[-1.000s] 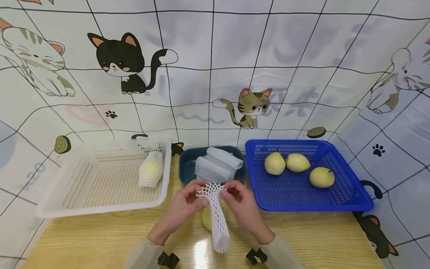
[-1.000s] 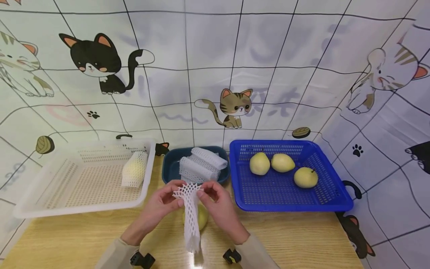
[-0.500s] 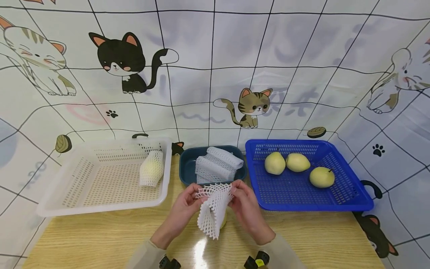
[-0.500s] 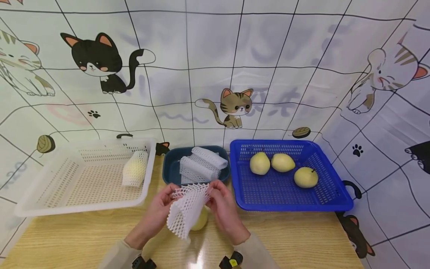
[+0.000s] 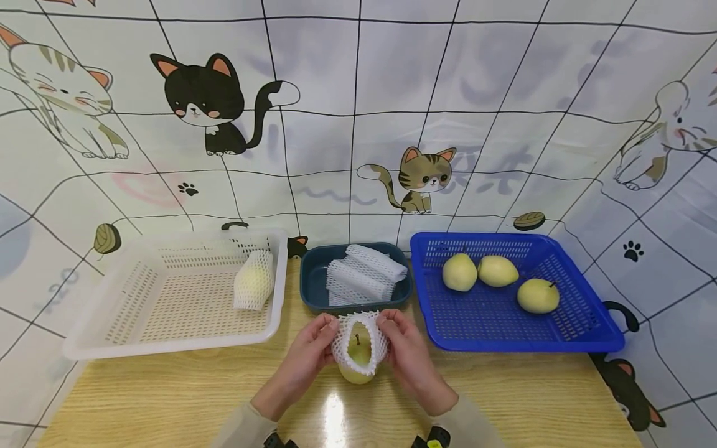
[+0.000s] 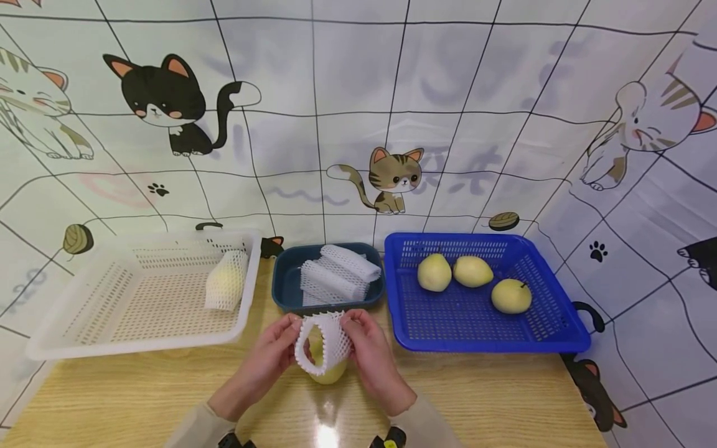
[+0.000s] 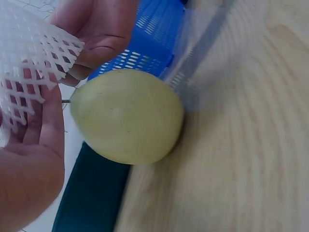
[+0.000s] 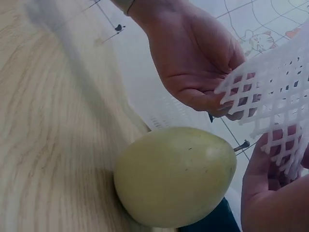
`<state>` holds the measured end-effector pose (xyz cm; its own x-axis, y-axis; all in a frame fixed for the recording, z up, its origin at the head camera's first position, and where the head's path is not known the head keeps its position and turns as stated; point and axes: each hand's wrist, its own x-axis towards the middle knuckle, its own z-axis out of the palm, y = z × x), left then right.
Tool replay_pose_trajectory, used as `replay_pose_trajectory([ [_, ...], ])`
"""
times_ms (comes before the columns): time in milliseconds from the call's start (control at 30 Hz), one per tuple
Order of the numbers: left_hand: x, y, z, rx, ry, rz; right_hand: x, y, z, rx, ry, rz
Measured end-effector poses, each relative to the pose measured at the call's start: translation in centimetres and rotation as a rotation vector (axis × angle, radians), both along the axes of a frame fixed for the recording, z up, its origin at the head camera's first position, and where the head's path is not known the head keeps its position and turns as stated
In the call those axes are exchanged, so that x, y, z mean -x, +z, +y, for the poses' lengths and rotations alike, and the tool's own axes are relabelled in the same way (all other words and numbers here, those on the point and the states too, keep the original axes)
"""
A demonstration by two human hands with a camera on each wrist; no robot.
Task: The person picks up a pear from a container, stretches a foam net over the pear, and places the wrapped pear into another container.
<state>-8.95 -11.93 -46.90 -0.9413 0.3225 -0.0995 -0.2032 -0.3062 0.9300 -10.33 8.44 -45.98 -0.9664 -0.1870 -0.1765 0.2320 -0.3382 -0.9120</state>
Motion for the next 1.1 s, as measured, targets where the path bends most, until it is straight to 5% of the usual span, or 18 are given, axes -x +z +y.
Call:
replay_pose_trajectory([
  [367,-0.1,-1.3,0.9,0.128,0.114,-0.123,0.0,-1.3,0.2,-0.152,0.018,-0.080],
  [1100,-0.4,-2.9,1.5,0.285,0.194,-0.103,0.3,-3.3,0.6,-0.321,0.023,-0.043],
])
